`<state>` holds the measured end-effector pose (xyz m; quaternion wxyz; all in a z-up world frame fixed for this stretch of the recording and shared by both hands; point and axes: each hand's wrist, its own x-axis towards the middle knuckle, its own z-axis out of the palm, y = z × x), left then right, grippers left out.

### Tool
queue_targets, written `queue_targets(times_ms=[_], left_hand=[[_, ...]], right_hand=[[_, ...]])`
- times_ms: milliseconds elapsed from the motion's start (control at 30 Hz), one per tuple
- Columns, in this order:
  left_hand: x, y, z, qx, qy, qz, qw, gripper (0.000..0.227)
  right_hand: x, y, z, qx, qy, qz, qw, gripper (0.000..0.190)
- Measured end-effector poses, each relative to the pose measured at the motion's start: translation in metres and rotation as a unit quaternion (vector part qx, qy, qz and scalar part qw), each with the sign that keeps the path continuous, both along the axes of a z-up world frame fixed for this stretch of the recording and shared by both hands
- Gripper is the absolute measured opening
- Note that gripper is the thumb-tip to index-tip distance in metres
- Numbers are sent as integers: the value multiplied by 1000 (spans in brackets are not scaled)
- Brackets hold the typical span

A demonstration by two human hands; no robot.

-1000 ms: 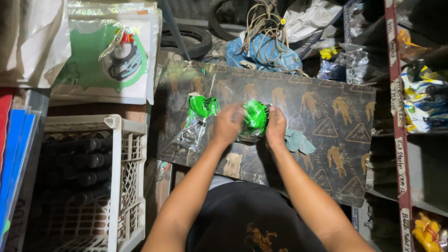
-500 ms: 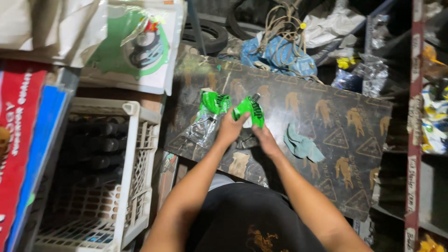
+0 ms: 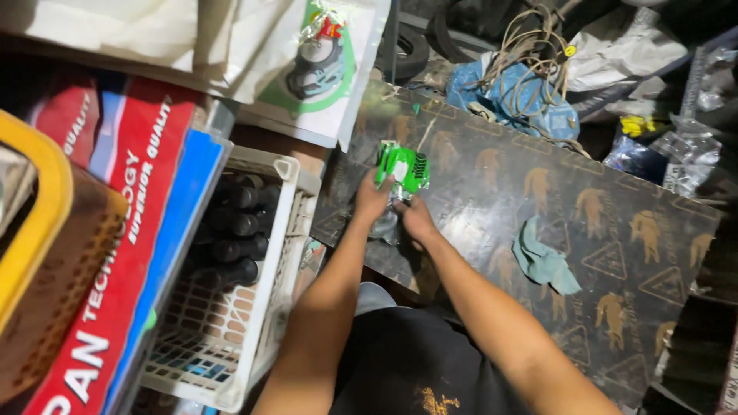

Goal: The person cleans a metal bicycle part with a cloth on a cluttered workbench. They then open a green package to retrieve another part, wipe it, and place it on a shelf. Finally, they retrieve a new part from a blue and white package and clean it with the cloth.

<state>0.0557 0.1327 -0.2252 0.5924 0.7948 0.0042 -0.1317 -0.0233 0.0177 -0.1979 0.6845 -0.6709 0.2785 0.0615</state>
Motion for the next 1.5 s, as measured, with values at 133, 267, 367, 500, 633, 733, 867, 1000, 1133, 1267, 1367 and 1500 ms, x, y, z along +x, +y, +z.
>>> queue_targets(times_ms=[133, 267, 367, 500, 633, 733, 867, 1000, 1133, 1267, 1367, 1500], left_hand=[[16, 15, -19, 59, 12, -13, 998, 37], [23, 21, -36, 132, 18, -36, 990, 42], [24, 23, -17, 235, 85, -65, 966, 44], [17, 19, -12, 288, 193, -141, 927, 57], [14, 8, -24, 259, 152, -163, 940, 56], [15, 9, -2, 256, 160, -164, 939, 56], [15, 11, -28, 195, 156, -133, 959, 57], [7, -1, -9, 133, 175, -133, 966, 38], [5, -33, 10, 125, 167, -188, 960, 37], [1, -73, 46, 86, 128, -223, 962, 34], [-11, -108, 67, 44, 90, -258, 961, 29], [-37, -156, 107, 13, 48, -308, 950, 25]], right_hand=[[14, 20, 9, -22, 24, 0, 999, 28], [27, 20, -21, -107, 19, 0, 994, 27], [36, 18, -39, -211, -4, 2, 977, 31], [32, 18, -59, -285, 19, -27, 958, 36], [22, 13, -71, -134, 137, -63, 979, 74], [19, 14, -52, -22, 132, -143, 981, 83], [14, 12, -38, 74, 111, -146, 980, 47], [6, 1, -51, 128, 80, -150, 977, 36], [-4, -16, -36, 138, 52, -185, 972, 37], [-21, -45, -1, 144, 8, -244, 959, 35], [-44, -74, 25, 124, -25, -271, 954, 39], [-79, -99, 98, 132, -73, -337, 929, 54]])
